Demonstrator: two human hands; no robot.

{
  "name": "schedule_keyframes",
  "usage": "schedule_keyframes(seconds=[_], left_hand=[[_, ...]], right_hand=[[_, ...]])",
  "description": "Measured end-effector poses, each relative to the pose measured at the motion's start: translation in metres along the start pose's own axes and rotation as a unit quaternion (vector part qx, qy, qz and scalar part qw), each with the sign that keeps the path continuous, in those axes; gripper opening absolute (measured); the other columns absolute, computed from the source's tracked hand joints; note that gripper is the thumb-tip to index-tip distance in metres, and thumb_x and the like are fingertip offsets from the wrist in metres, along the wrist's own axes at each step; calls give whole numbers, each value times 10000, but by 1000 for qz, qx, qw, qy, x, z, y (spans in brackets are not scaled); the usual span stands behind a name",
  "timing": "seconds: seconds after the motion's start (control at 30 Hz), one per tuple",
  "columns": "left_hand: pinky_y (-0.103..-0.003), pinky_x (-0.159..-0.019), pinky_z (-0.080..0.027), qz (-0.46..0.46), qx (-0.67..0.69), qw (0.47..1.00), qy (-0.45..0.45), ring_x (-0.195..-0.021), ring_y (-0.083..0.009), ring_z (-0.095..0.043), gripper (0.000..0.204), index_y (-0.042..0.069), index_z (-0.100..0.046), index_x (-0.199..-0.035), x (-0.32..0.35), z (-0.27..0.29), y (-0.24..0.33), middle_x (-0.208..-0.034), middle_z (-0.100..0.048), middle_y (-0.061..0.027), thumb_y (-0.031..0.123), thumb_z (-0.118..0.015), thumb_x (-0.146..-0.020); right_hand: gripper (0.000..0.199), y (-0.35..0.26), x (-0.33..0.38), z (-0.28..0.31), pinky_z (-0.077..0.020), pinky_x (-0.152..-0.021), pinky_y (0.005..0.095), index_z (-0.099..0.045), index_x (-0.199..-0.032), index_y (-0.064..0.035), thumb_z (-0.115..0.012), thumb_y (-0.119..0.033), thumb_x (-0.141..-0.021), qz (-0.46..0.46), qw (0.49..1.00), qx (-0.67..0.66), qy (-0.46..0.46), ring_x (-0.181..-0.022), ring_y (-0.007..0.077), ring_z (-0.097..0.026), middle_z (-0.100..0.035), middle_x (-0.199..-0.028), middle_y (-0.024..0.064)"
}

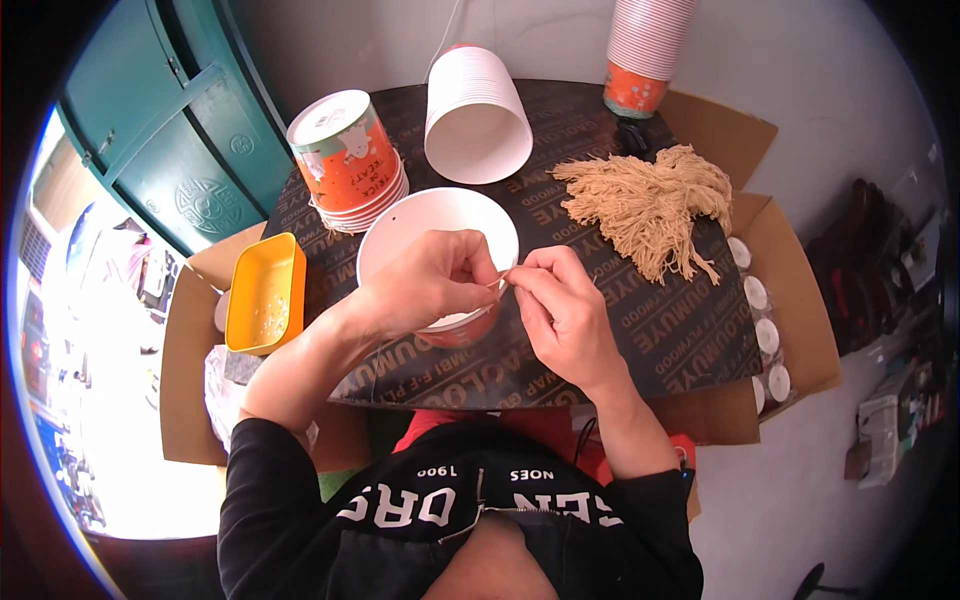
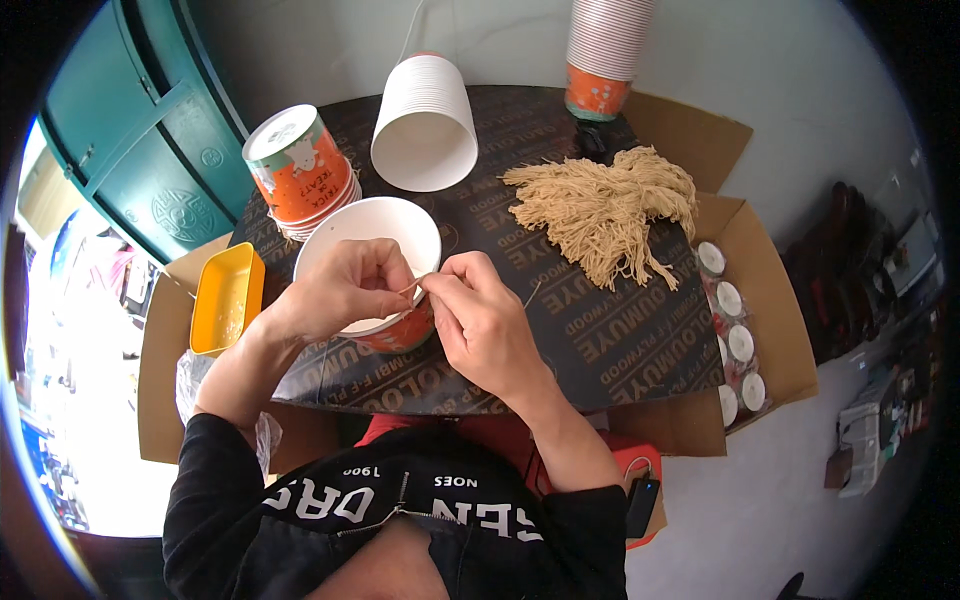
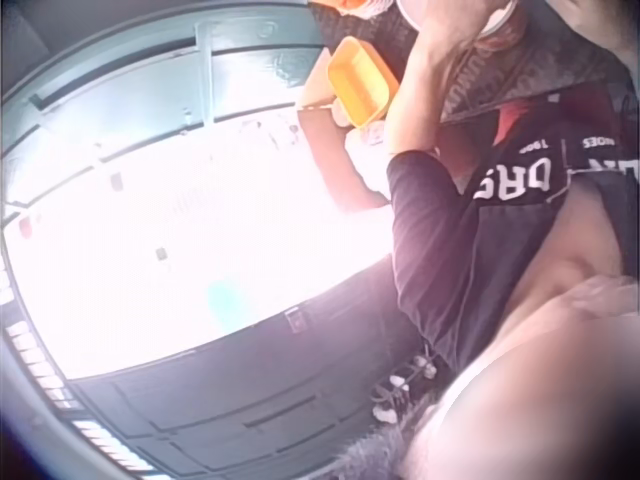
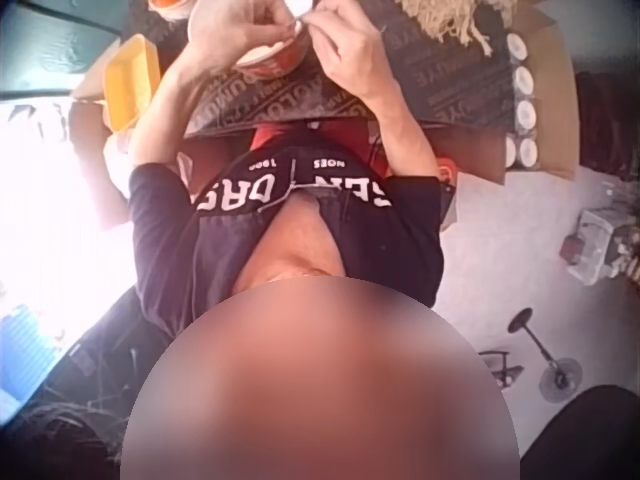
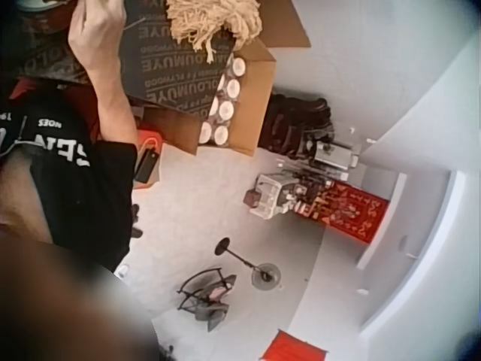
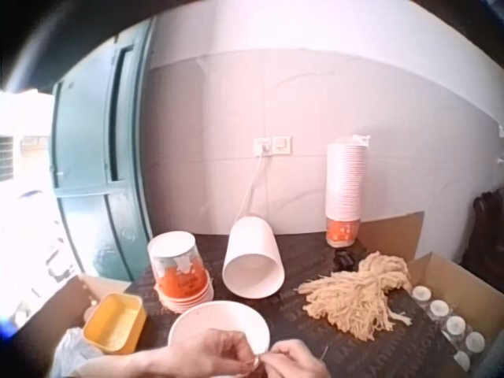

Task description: Tying a thin string or wire around the rim of paper cups.

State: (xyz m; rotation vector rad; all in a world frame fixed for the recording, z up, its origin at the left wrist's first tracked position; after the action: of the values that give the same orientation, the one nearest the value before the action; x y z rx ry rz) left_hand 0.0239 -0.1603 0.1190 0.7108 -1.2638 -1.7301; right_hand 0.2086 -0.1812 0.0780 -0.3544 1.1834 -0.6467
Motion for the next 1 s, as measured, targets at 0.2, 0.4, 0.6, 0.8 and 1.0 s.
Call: schedule_keyframes(seconds=[0.2,0.4,0.6,0.8,1.0], left_hand=[[-271,-689,-518,-147,-172,970,89,-753,-141,-638,115,-13,-605,-942,8,-11,3,-838,-643,-69,-30,-659,-842],[-343,-677,-536,-204,-415,872,159,-772,-276,-677,151,3,-612,-936,16,-22,9,-839,-636,-139,-62,-645,-804],[-366,-636,-539,-216,-257,929,158,-746,-314,-677,101,-4,-612,-885,14,-18,6,-857,-646,-152,10,-671,-804],[-324,-623,-520,-206,-198,949,132,-705,-227,-667,46,1,-632,-872,10,-13,4,-845,-642,-114,-5,-651,-831],[-308,-591,-506,-177,-204,954,128,-688,-182,-656,30,-2,-629,-866,12,-12,6,-821,-637,-93,-11,-649,-846]], right_hand=[[174,1,-2,-5,-515,-639,369,-662,-990,21,-663,69,-822,0,1000,11,-8,-737,286,-641,-589,-895,125],[141,2,-3,-4,-523,-662,381,-645,-970,23,-652,54,-833,10,999,31,-10,-768,305,-644,-597,-895,123],[197,2,-6,-4,-522,-695,375,-624,-1064,51,-583,69,-872,-6,999,-28,-24,-807,303,-646,-591,-924,146],[240,5,-4,-5,-516,-746,354,-600,-1142,64,-531,59,-913,-57,990,-107,-67,-865,321,-644,-607,-995,174],[141,16,2,-13,-497,-707,289,-606,-1064,41,-573,19,-929,-179,953,-233,-77,-803,155,-620,-632,-918,93]])
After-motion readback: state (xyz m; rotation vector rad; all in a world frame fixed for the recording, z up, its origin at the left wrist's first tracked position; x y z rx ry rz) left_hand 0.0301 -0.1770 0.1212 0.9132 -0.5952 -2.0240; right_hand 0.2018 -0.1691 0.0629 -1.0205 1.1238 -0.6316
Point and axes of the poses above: each hand's wrist, its own x-axis away from the middle knuckle, its own z-axis out of the back of the hand, y = z × x, the point moved 2 cm from there along -x, towards the middle knuckle
